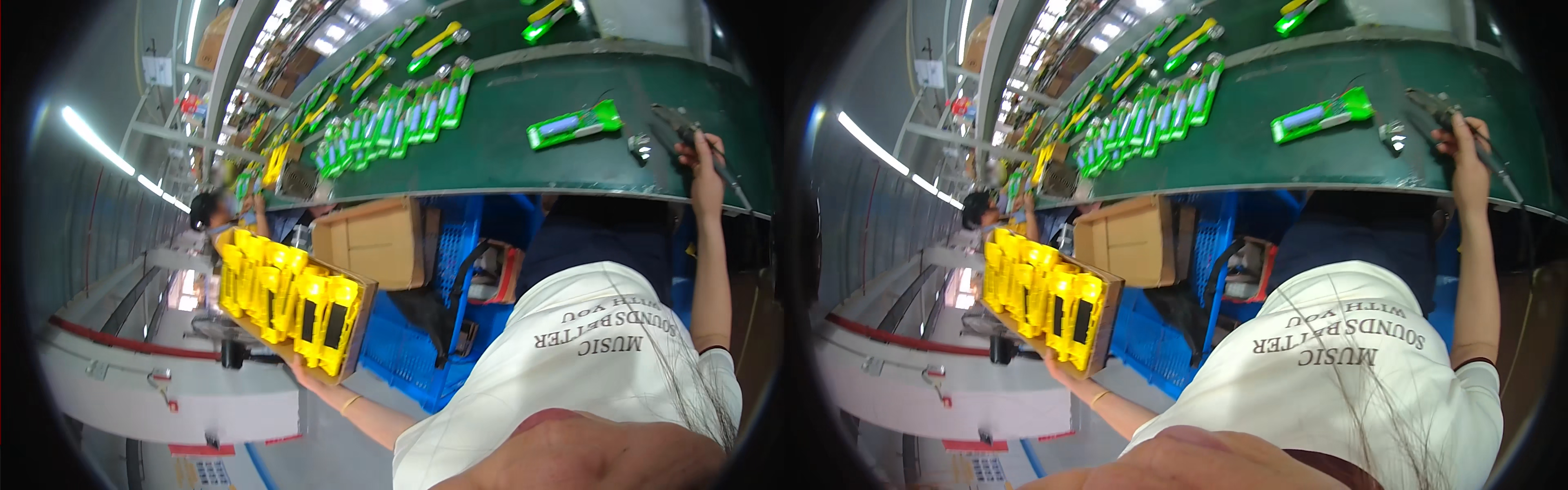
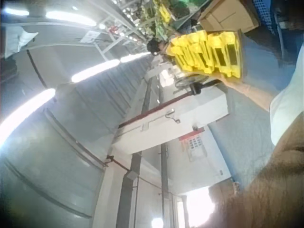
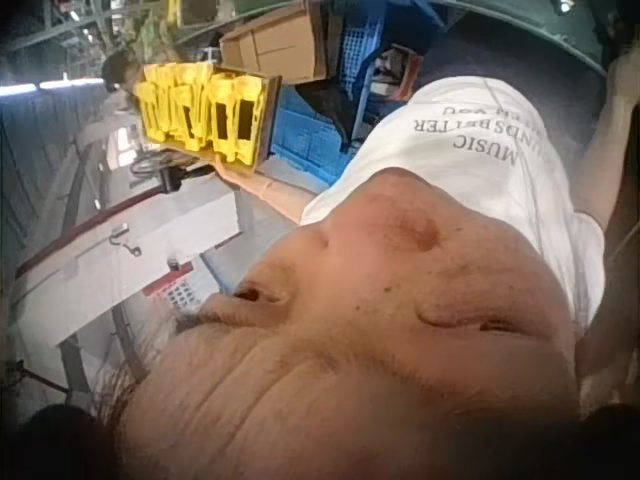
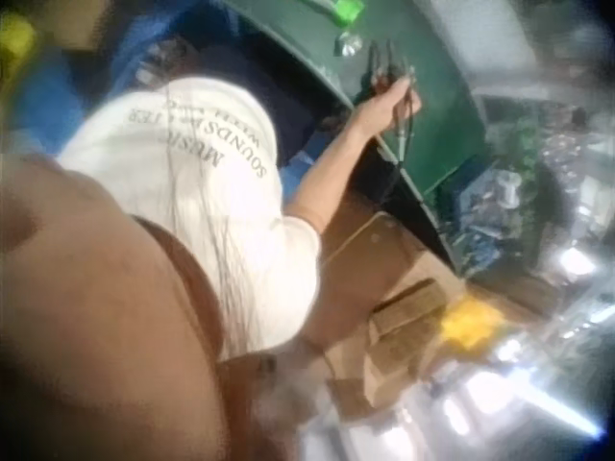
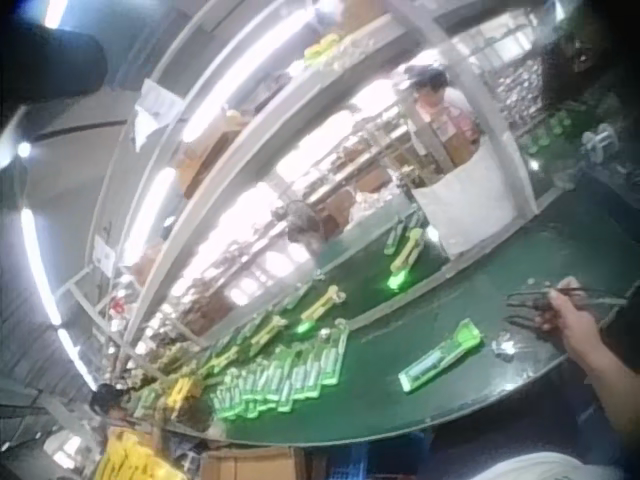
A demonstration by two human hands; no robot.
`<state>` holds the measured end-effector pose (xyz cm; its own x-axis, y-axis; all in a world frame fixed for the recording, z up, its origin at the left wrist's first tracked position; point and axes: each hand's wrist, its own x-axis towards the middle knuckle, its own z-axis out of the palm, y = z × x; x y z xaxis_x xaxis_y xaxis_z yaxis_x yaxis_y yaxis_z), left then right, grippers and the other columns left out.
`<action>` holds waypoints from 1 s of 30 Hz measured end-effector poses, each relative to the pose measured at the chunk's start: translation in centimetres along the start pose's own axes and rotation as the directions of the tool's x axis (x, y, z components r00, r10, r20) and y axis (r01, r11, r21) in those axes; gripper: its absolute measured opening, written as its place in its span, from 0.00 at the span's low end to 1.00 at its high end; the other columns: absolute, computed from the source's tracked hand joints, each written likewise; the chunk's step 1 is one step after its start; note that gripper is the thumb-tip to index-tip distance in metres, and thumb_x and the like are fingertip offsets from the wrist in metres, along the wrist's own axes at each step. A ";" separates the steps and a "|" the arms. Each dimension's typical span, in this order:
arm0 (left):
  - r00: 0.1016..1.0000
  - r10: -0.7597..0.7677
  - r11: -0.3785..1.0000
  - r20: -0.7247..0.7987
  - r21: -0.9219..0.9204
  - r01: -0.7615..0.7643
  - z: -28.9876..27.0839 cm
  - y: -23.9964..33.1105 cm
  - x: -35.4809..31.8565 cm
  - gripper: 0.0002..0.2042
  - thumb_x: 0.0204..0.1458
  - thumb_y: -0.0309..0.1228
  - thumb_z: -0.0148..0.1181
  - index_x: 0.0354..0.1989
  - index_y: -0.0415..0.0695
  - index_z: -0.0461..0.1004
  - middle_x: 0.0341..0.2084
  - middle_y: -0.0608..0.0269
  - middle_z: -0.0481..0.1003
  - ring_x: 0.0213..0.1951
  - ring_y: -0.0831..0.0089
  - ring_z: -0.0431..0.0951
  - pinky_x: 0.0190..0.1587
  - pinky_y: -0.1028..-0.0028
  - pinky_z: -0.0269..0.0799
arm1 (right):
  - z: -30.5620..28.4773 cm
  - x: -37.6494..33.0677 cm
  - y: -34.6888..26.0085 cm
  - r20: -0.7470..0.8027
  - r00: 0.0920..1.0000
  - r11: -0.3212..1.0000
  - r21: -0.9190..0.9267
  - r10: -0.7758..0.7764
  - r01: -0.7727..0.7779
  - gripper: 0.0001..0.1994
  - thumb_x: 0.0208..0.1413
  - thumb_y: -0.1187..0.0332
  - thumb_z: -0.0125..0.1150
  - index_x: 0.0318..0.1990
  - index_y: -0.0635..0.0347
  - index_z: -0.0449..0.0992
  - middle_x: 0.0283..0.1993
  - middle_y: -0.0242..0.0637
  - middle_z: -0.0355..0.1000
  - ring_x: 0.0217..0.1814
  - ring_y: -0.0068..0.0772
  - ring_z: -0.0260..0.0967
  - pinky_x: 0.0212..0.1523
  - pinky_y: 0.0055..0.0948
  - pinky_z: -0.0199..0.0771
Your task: The person solders flashlight wires and circuit boards using a soldering tool, places assembled flashlights onto a conveyor belt, dumps a box of flashlight casing parts onto the table, and solders components on more flashlights.
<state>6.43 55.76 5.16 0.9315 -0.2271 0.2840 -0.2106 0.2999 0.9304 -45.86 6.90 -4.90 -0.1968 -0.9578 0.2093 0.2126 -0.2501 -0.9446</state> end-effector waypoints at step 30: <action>0.318 0.501 0.811 0.805 -0.565 0.151 77.8 -16.4 -11.8 0.30 0.47 0.27 0.55 0.60 0.40 0.53 0.54 0.54 0.60 0.55 0.62 0.60 0.58 0.68 0.53 | 11.2 18.2 -15.2 -0.406 0.193 0.141 0.155 -0.893 0.978 0.21 0.55 0.51 0.51 0.46 0.56 0.56 0.42 0.41 0.66 0.43 0.51 0.69 0.43 0.41 0.68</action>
<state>-24.20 -18.50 4.58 -0.0476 -0.6677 0.7429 0.1374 0.7323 0.6669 -41.93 -8.32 16.15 -0.6161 0.0957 0.7818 -0.0144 -0.9938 0.1103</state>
